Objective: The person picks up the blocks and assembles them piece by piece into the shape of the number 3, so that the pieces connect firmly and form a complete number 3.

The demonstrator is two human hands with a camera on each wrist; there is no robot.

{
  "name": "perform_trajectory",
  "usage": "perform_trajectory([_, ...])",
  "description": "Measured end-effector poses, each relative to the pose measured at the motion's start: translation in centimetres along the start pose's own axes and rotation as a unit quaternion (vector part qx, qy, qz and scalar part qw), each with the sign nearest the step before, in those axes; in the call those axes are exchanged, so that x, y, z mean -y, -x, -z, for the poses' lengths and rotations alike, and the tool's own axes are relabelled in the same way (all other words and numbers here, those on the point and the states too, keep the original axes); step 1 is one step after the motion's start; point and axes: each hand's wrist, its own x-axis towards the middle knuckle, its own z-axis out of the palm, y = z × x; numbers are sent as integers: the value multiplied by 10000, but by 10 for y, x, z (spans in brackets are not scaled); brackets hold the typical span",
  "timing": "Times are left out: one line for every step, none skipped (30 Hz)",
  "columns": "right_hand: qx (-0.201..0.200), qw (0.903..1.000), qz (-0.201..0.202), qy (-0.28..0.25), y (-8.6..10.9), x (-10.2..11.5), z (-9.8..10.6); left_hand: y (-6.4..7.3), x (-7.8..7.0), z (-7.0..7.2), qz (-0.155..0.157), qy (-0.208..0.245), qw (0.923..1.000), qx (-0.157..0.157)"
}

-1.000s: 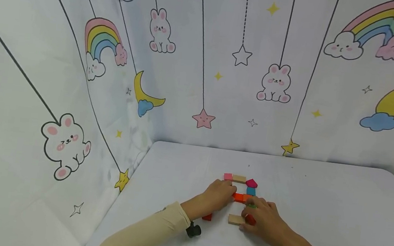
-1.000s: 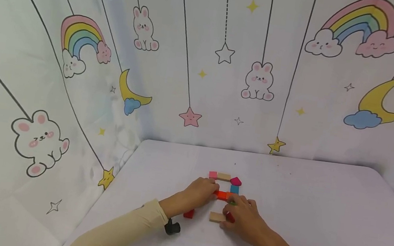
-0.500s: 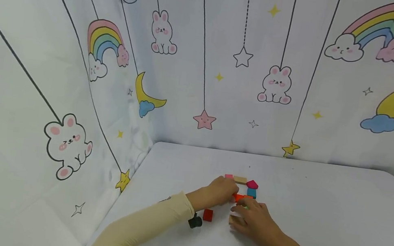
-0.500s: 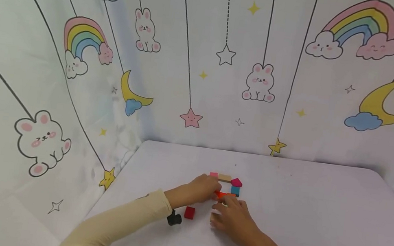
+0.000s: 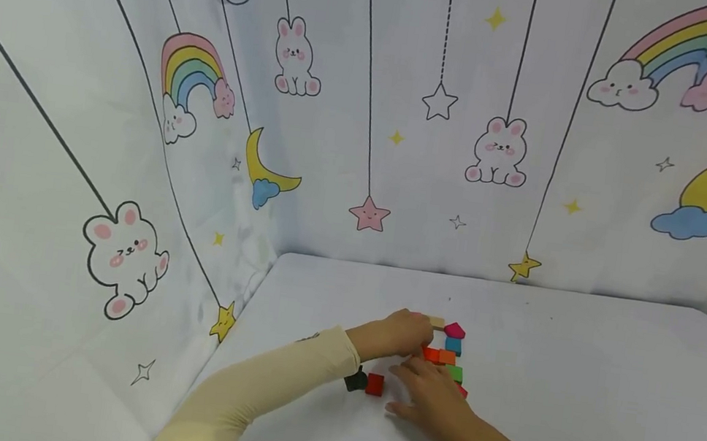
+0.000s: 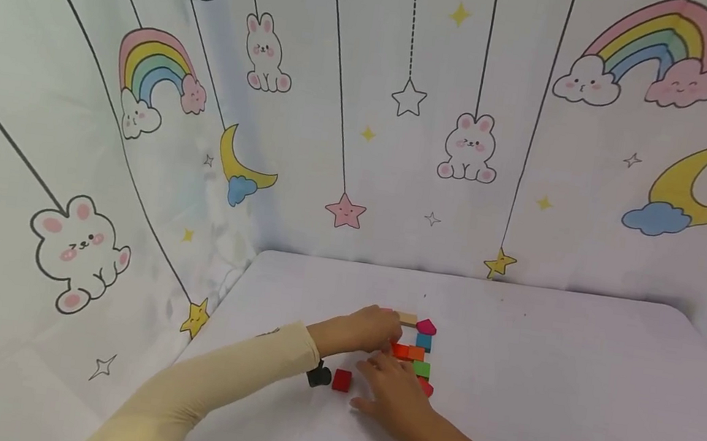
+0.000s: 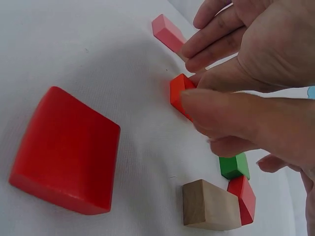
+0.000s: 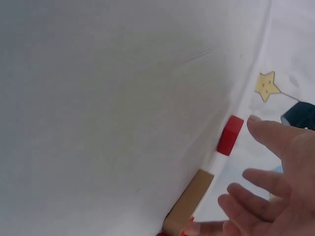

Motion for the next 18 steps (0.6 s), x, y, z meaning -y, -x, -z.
perform_trajectory([15, 10000, -26, -11, -2, 2, -1, 0, 0, 1, 34, 45, 10000, 57])
perform_trajectory([24, 10000, -38, -20, -4, 4, -1, -1, -1, 2, 63, 82, 9999, 106])
perform_trajectory([34, 10000, -50, -17, -5, 6, -2, -1, -1, 3, 70, 81, 9999, 135])
perform_trajectory([45, 10000, -48, -10, -7, 7, -3, -1, -2, 4, 73, 90, 9998, 156])
perform_trajectory([54, 10000, -47, -13, -9, 9, -4, 0, -2, 5, 94, 127, 9997, 195])
perform_trajectory([67, 10000, -38, -12, -11, 10, -5, 0, -3, 6, 103, 103, 9996, 227])
perform_trajectory([49, 10000, -5, 27, -12, 11, -6, 0, -3, 7, 114, 81, 9996, 252])
perform_trajectory([36, 10000, 13, 31, -14, 12, -8, 1, -4, 8, 122, 100, 9995, 275])
perform_trajectory([42, 10000, 22, 41, -16, 14, -9, 1, -4, 9, 117, 72, 9995, 300])
perform_trajectory([36, 10000, 37, 60, -17, 14, -10, 1, -5, 9, 142, 113, 9993, 331])
perform_trajectory([36, 9999, 46, 88, -19, 15, -11, 1, -5, 9, 158, 128, 9992, 350])
perform_trajectory([34, 9999, 50, 147, -21, 16, -13, 0, -5, 9, 157, 127, 9992, 351])
perform_trajectory([18, 9997, 55, 219, -22, 16, -14, 1, -4, 9, 140, 119, 9993, 336])
perform_trajectory([34, 9997, 31, 259, -23, 17, -15, 1, -4, 8, 130, 134, 9993, 333])
perform_trajectory([44, 9995, 20, 325, -24, 17, -16, 1, -4, 8, 98, 78, 9994, 317])
perform_trajectory([34, 9992, 19, 394, -25, 17, -17, 1, -4, 8, 80, 61, 9995, 297])
perform_trajectory([25, 9990, 23, 444, -26, 18, -18, 1, -3, 7, 59, 44, 9996, 272])
perform_trajectory([12, 9988, 24, 486, -26, 18, -18, 1, -3, 7, 44, 44, 9997, 250])
